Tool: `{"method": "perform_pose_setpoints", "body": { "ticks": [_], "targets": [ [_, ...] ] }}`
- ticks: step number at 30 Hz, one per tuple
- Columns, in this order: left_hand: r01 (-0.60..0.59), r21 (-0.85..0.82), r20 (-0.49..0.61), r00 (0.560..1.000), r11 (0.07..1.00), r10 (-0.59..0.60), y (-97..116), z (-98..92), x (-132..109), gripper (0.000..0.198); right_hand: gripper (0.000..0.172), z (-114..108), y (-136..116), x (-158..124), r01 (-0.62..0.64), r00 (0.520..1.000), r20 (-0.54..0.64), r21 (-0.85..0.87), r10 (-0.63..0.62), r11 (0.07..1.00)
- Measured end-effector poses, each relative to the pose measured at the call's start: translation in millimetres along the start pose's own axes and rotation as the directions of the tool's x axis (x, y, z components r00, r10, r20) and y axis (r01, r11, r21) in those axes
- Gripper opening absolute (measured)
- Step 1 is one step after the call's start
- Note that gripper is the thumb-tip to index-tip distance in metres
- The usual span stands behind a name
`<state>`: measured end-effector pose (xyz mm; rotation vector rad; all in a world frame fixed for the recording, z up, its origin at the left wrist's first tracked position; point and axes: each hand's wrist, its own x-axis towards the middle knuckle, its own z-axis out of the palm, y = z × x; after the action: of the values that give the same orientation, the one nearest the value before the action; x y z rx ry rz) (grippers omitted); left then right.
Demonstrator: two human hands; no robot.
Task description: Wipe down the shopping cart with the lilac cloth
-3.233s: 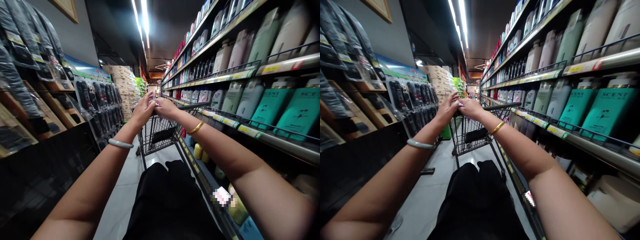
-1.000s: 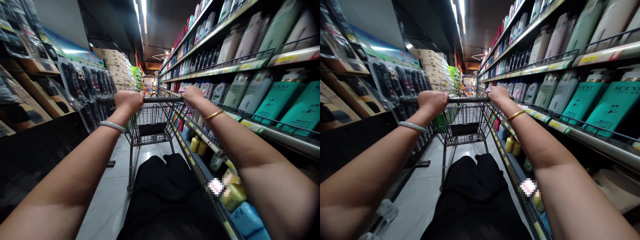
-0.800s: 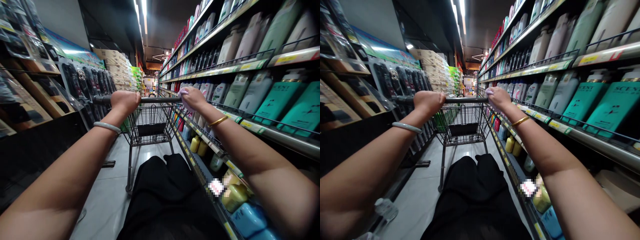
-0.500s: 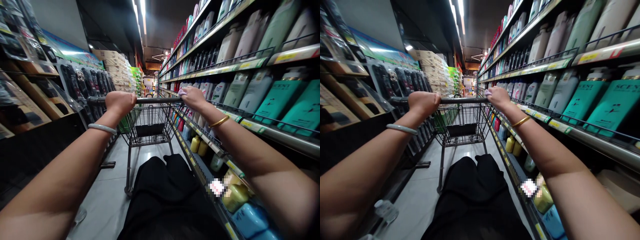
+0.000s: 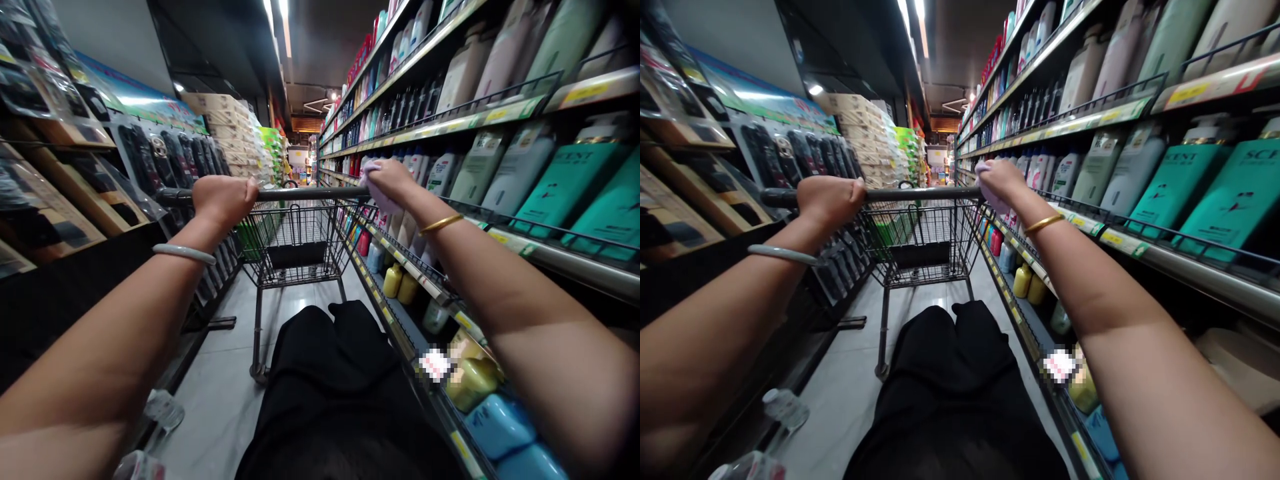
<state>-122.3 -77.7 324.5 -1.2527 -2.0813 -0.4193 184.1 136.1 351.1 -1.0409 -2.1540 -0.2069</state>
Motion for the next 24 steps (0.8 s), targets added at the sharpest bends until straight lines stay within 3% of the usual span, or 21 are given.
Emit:
{"method": "perform_pose_setpoints", "body": {
  "ticks": [3, 8, 12, 16, 20, 22, 24],
  "targets": [
    [0.002, -0.020, 0.001, 1.000, 1.000, -0.002, 3.6, 0.4, -0.1, 0.111, 0.031, 2.1, -8.9, -3.4, -0.067, 0.998, -0.017, -0.052, 0.066, 0.996],
    [-0.028, -0.029, -0.008, 1.000, 0.999, 0.028, -0.1, -4.1, -3.3, 0.107, 0.034, 1.5, -22.1, -25.8, 0.052, 0.996, -0.066, -0.108, -0.059, 0.993],
    [-0.092, 0.007, -0.059, 0.994, 0.996, 0.093, -0.6, -13.8, -4.9, 0.086, 0.033, -5.7, -35.4, -22.1, 0.044, 0.999, -0.002, -0.117, -0.044, 0.992],
    [-0.138, -0.108, -0.170, 0.978, 0.985, 0.119, 36.3, -20.2, 1.2, 0.067, 0.030, -6.0, -56.4, -15.1, 0.003, 0.999, 0.046, -0.124, 0.003, 0.992],
    [-0.259, -0.149, -0.096, 0.964, 0.954, 0.247, 91.1, -17.2, 6.9, 0.067, 0.032, 0.1, -68.6, -33.8, 0.052, 0.996, -0.065, -0.113, -0.059, 0.992],
    [-0.236, -0.110, -0.033, 0.972, 0.966, 0.234, 106.2, -14.4, 6.3, 0.072, 0.036, 0.6, -68.4, -40.7, 0.093, 0.989, -0.105, -0.101, -0.103, 0.991],
    [-0.180, -0.094, -0.007, 0.984, 0.979, 0.180, 109.4, -12.8, 3.8, 0.078, 0.038, -2.0, -64.4, -35.2, 0.133, 0.988, -0.069, -0.075, -0.138, 0.988]
  ]
}}
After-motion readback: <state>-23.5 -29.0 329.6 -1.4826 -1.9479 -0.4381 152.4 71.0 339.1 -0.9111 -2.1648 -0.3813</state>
